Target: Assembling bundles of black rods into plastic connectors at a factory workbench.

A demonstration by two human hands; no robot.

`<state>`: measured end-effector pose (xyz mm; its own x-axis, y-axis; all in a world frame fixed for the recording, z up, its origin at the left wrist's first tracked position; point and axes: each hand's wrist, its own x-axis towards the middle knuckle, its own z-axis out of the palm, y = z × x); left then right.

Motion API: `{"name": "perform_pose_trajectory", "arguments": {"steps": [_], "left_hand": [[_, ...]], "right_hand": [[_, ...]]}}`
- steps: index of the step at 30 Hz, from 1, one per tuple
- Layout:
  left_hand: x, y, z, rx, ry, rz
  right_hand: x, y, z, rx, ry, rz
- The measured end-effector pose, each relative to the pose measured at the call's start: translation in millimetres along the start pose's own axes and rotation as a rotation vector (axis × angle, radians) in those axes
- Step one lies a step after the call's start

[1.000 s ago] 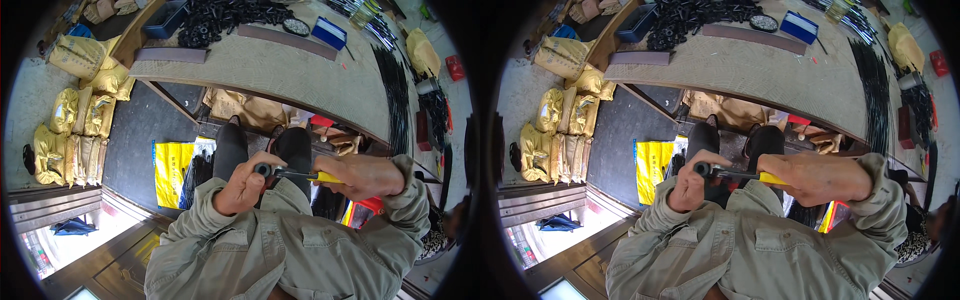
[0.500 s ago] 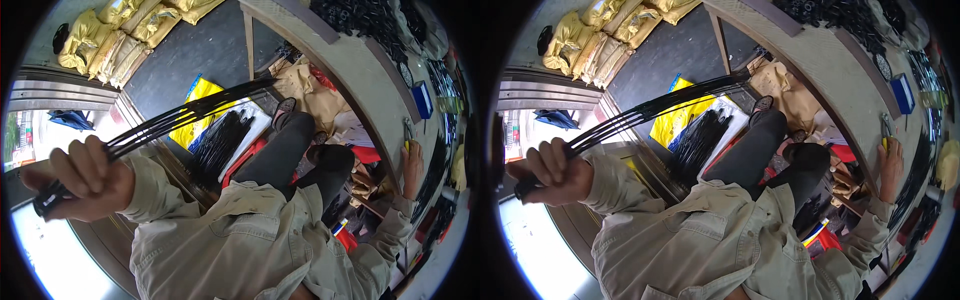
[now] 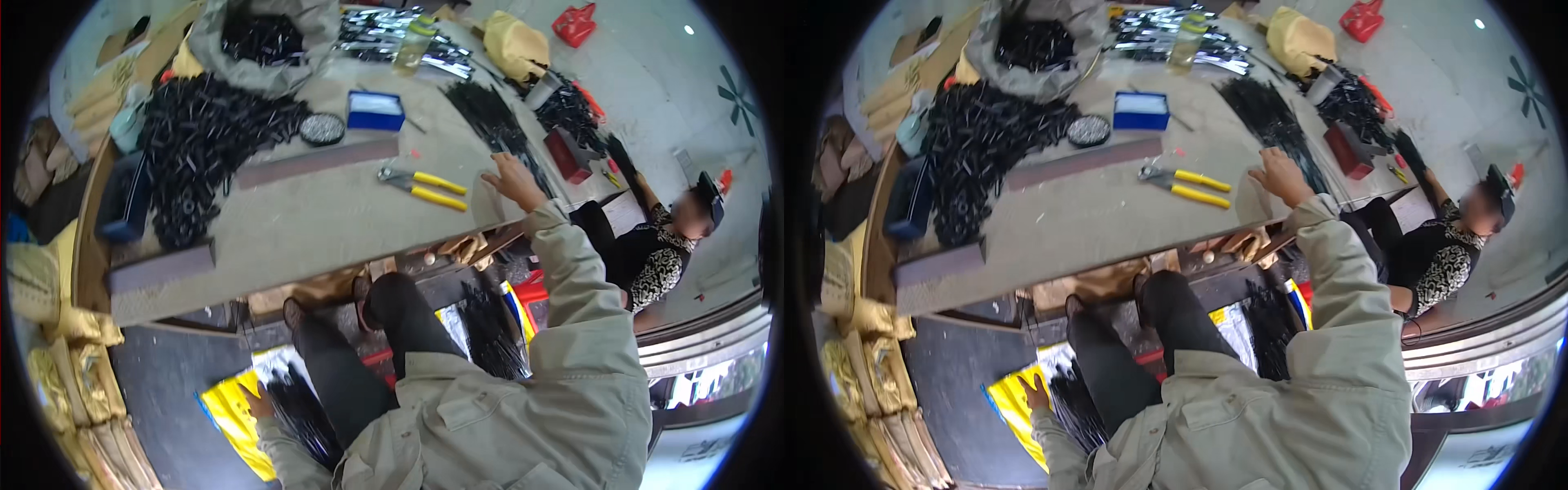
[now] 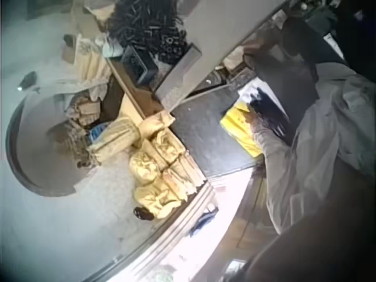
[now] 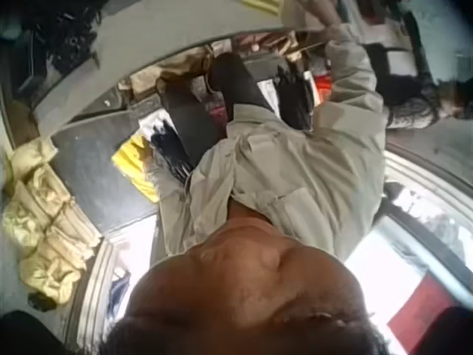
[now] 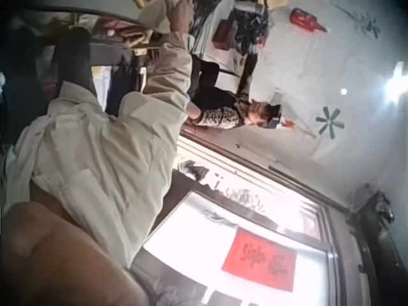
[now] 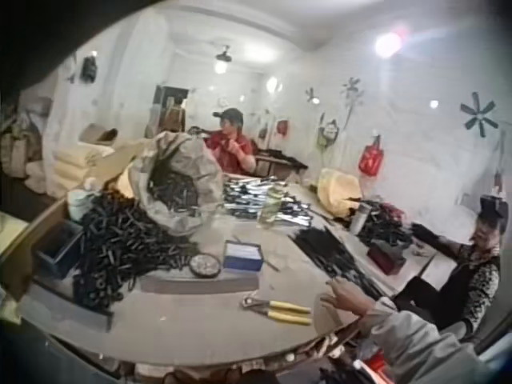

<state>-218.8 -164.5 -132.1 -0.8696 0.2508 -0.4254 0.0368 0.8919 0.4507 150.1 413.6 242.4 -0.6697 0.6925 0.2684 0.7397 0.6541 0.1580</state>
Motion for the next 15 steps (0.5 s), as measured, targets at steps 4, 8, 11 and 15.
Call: {"name": "perform_pose_trajectory", "arguments": {"steps": [4,8,11,15], "left_hand": [[-19.3,79.4,-24.9,-0.101,0.068,0.199],[-53.3,114.3,-35.5,-0.101,0.117,0.426],[-79.0,132.8,-32.2,-0.093,0.15,0.545],[-127.1,182.1,-41.8,-0.13,0.09,0.698]], "right_hand": [[26.7,24.4,2.7,-0.286,0.068,0.262],[36.3,21.8,44.4,-0.306,0.181,0.57],[48.5,19.3,44.3,-0.032,0.193,0.706],[45.0,20.0,6.2,0.141,0.115,0.765]]}}
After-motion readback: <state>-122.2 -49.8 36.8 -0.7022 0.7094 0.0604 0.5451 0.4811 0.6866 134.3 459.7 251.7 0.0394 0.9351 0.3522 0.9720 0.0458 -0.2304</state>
